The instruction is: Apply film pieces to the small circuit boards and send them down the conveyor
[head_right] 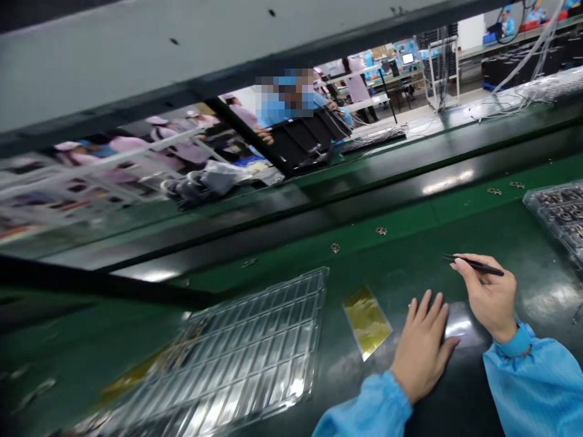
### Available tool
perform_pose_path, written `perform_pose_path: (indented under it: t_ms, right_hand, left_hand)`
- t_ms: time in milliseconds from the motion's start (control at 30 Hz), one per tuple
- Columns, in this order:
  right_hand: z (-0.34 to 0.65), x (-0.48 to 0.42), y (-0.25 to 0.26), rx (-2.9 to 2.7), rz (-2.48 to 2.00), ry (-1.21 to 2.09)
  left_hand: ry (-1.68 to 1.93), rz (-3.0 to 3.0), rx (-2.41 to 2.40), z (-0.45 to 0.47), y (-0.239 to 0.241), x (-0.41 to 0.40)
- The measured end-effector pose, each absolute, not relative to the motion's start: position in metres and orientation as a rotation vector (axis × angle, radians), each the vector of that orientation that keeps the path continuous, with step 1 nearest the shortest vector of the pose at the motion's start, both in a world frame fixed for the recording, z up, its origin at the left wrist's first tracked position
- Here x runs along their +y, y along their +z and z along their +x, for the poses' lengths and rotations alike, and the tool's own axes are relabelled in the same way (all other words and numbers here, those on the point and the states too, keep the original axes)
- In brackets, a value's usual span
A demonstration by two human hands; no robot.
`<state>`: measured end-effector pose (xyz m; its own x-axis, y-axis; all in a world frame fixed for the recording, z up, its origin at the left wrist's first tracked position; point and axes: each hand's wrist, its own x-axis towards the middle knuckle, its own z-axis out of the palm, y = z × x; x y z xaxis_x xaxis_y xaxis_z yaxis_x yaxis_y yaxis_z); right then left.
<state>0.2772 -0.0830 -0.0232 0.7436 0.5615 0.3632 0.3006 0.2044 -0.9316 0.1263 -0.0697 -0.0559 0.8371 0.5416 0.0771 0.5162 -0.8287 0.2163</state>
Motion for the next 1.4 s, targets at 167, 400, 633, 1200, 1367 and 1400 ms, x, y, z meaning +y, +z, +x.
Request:
perform_pose_path:
  t_ms: [167,400,633,1200,1367,1400]
  right_hand:
    - [0.278,-0.085,-0.013,-0.729,-1.418,0.092]
    - [0.295,-0.105,-0.020,-0.801,-1.526,0.152]
    - [0.277,-0.101,-0.023,-0.820,-1.431,0.455]
    - [0.250,-0.115,-0.034,-0.981,-1.392,1.285]
    - [0.256,-0.112,-0.033,-0.996,-1.396,1.309]
    - [0.259,-0.110,-0.032,-0.993,-1.401,1.308]
  left_hand:
    - [0.379,2.658,0.635,0.182,-0.056,-0.067]
    - [0.205,2.822,0.781,0.080,-0.033,-0.021]
    - [0.164,2.923,1.308,0.003,-0.054,-0.043]
    - [0.153,3.083,0.866,0.010,-0.038,-0.084]
    - [0.285,2.965,1.256,0.033,-0.048,-0.115]
    - [0.325,2.931,1.289,0.036,-0.048,-0.119]
